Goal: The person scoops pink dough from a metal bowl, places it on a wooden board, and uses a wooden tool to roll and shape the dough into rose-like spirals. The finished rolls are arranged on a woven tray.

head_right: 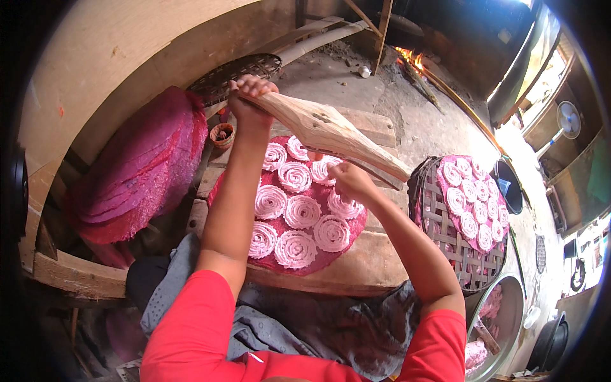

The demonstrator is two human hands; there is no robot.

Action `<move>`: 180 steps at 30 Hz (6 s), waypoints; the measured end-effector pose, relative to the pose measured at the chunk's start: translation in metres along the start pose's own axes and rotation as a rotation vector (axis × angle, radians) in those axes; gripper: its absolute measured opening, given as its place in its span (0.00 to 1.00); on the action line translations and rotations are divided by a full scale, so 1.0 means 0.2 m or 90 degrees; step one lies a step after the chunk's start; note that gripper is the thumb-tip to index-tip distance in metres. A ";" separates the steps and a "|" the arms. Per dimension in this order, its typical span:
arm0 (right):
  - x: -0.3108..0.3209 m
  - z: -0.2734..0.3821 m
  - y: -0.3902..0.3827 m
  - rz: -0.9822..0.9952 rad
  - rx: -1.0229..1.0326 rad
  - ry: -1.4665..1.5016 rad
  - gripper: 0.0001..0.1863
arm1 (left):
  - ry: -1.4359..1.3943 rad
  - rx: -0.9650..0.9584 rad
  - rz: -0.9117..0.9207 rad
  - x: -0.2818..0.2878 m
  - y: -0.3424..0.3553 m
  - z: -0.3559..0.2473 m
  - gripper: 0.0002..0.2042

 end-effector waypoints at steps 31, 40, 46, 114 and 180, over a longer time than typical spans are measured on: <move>0.42 0.01 -0.20 -0.643 0.405 -0.389 0.14 | 1.523 0.539 0.258 -0.03 -0.61 -0.81 0.13; 0.22 -0.18 -0.12 -0.314 0.213 -0.197 0.08 | 1.655 0.604 0.248 0.19 -0.65 -0.88 0.15; 0.20 -0.27 -0.01 -0.251 0.091 -0.058 0.12 | 1.414 0.722 -0.052 0.23 -0.72 -0.88 0.16; 0.83 -0.40 -1.23 -0.495 0.034 -0.062 0.12 | 1.629 0.406 0.641 -0.37 -0.64 0.05 0.10; 0.50 -0.02 -0.92 -0.236 0.309 0.384 0.20 | 2.030 0.087 0.436 0.02 -0.34 -0.34 0.38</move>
Point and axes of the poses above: each hand's wrist, its own y-axis towards the middle knuckle, its own x-axis out of the back of the hand, z = x × y, the point moved 7 cm from there along y, towards the middle knuckle, and after that the axes turned 5 degrees about -x, right-handed, at the moved point
